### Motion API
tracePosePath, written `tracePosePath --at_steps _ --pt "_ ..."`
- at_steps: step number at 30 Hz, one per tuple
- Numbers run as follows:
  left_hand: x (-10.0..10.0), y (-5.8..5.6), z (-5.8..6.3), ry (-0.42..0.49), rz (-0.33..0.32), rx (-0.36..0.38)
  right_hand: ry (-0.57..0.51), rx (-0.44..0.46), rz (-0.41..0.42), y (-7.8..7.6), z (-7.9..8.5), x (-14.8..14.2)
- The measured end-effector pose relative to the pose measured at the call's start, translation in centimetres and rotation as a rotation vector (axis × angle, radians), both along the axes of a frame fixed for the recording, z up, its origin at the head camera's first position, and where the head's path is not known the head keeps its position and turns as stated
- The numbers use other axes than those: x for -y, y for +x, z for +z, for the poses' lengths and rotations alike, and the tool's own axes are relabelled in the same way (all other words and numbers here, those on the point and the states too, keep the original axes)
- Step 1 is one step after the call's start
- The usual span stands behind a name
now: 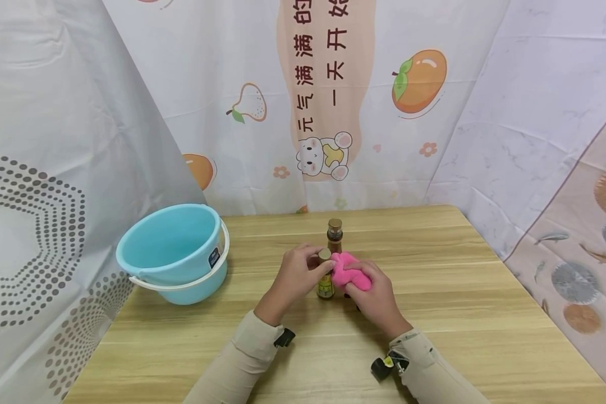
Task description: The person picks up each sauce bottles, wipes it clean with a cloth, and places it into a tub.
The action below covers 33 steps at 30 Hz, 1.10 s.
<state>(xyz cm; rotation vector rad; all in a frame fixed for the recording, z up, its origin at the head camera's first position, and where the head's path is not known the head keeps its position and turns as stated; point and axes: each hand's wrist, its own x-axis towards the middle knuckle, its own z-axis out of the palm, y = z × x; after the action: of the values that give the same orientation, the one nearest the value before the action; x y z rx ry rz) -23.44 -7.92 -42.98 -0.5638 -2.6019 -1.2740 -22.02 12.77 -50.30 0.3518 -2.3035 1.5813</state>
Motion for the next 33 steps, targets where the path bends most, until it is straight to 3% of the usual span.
tracePosePath --at_steps 10,19,28,33 --pt "-0.04 -0.08 -0.1 -0.017 0.019 -0.013 0.083 0.046 -0.014 -0.01 -0.13 -0.08" --pt "-0.11 0.09 -0.06 0.083 0.005 0.093 0.203 0.145 -0.04 0.06 -0.19 -0.04" --pt "-0.07 0.21 0.14 0.11 -0.011 0.12 0.265 0.157 -0.042 0.11 -0.21 -0.03" --pt "-0.08 0.28 0.22 0.112 -0.01 0.128 0.241 0.152 -0.056 0.16 -0.11 -0.02"
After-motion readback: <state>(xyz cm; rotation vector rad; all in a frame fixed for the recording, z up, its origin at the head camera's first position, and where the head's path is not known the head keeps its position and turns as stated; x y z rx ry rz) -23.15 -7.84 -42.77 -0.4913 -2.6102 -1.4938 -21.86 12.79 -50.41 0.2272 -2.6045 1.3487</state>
